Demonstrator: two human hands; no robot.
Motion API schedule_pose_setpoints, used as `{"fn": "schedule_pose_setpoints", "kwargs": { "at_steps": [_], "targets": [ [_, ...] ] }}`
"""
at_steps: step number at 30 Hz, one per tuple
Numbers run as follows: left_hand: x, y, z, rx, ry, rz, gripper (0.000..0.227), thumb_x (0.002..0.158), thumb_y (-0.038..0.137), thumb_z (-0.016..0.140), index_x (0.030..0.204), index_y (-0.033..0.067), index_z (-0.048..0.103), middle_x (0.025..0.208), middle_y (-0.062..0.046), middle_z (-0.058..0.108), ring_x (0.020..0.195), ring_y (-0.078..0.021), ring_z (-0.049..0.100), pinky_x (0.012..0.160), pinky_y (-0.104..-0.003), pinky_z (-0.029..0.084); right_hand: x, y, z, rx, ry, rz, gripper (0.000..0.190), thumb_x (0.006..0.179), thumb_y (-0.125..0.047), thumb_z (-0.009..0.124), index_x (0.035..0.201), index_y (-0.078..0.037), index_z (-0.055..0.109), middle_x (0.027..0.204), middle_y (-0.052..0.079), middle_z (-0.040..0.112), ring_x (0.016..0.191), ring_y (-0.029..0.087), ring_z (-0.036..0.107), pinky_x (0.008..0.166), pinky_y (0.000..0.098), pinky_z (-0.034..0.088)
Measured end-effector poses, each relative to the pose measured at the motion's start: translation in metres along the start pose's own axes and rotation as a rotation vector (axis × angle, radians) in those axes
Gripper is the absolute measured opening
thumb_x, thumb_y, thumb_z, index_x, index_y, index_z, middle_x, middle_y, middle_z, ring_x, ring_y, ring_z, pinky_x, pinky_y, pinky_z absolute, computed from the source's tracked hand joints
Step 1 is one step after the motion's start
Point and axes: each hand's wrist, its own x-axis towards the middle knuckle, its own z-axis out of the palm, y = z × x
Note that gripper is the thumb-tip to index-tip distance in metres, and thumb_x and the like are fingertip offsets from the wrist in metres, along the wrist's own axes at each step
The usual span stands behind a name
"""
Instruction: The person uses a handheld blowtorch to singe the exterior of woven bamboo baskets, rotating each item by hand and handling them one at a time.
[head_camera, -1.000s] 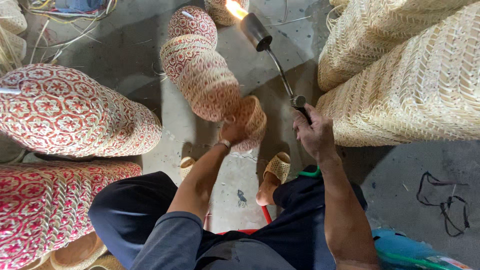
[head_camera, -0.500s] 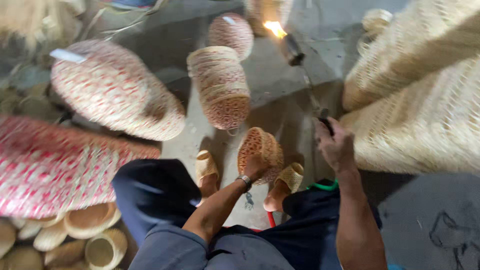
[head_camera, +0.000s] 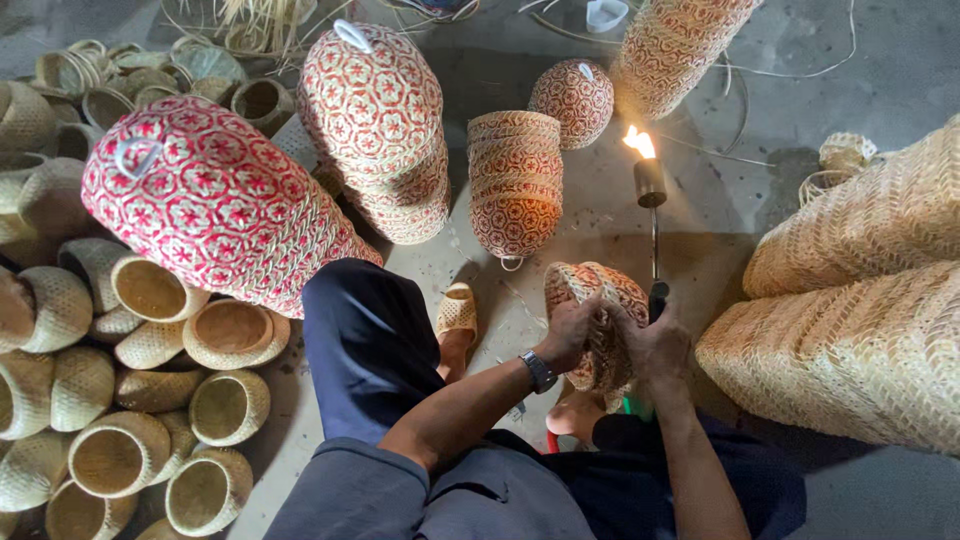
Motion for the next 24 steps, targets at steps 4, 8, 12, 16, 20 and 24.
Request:
{"fn": "schedule_pose_setpoints", "kwargs": {
  "at_steps": [4, 8, 12, 16, 20, 24],
  "targets": [
    [-0.006, 0.004, -0.032, 1.687, -0.039, 0.704, 0.084, 0.079, 0.024, 0.073, 0.155, -0.0031, 0.050, 0.092, -0.017, 0.068, 0.085, -0.0295, 0.064, 0.076, -0.045, 0.054, -0.003, 0.015, 0.007, 0.003, -0.132, 0.068, 0.078, 0.087, -0.067, 0.068, 0.115, 0.005, 0.058, 0.084, 0.026, 0.070, 0.075, 0.040, 0.073, 0.063, 0.0505, 0.059],
    [0.008, 0.022, -0.049, 1.609, -0.038, 0.834, 0.057, 0.094, 0.022, 0.065, 0.147, 0.0072, 0.054, 0.133, -0.020, 0.063, 0.127, -0.0329, 0.057, 0.112, -0.046, 0.047, 0.001, 0.045, 0.012, -0.185, -0.079, 0.074, 0.066, 0.097, -0.060, 0.066, 0.108, 0.005, 0.063, 0.088, 0.024, 0.071, 0.080, 0.041, 0.073, 0.069, 0.0514, 0.058],
    [0.005, 0.068, -0.066, 1.549, -0.153, 0.742, 0.056, 0.098, 0.032, 0.068, 0.146, 0.0084, 0.053, 0.147, -0.025, 0.051, 0.136, -0.0430, 0.044, 0.108, -0.052, 0.037, 0.005, 0.061, -0.003, 0.028, -0.011, 0.101, 0.062, 0.101, -0.055, 0.065, 0.113, 0.005, 0.063, 0.084, 0.023, 0.070, 0.079, 0.041, 0.071, 0.069, 0.0533, 0.056],
    [-0.003, 0.121, -0.068, 1.434, -0.197, 0.683, 0.053, 0.101, 0.035, 0.061, 0.145, 0.0078, 0.056, 0.140, -0.019, 0.063, 0.130, -0.0350, 0.060, 0.112, -0.045, 0.047, 0.005, 0.052, -0.037, 0.137, 0.029, 0.020, 0.048, 0.108, -0.049, 0.059, 0.112, -0.003, 0.068, 0.084, 0.016, 0.068, 0.075, 0.031, 0.067, 0.065, 0.0467, 0.054],
    [-0.005, 0.188, -0.063, 1.094, -0.169, 1.056, 0.032, 0.102, 0.026, 0.067, 0.124, 0.0023, 0.067, 0.120, -0.018, 0.072, 0.108, -0.0334, 0.068, 0.093, -0.039, 0.053, 0.003, 0.040, -0.093, 0.323, -0.201, 0.202, 0.049, 0.110, -0.045, 0.055, 0.093, 0.000, 0.065, 0.068, 0.012, 0.061, 0.057, 0.021, 0.060, 0.055, 0.0389, 0.049],
    [-0.021, 0.258, -0.055, 0.960, 0.319, 1.006, 0.049, 0.111, 0.036, 0.068, 0.076, 0.0022, 0.062, 0.068, -0.006, 0.049, 0.065, -0.0144, 0.042, 0.057, -0.033, 0.039, 0.001, 0.019, -0.143, 0.387, -0.396, 0.047, 0.046, 0.105, -0.040, 0.058, 0.082, -0.001, 0.061, 0.065, 0.007, 0.058, 0.055, 0.016, 0.055, 0.052, 0.0365, 0.045]
  ]
}}
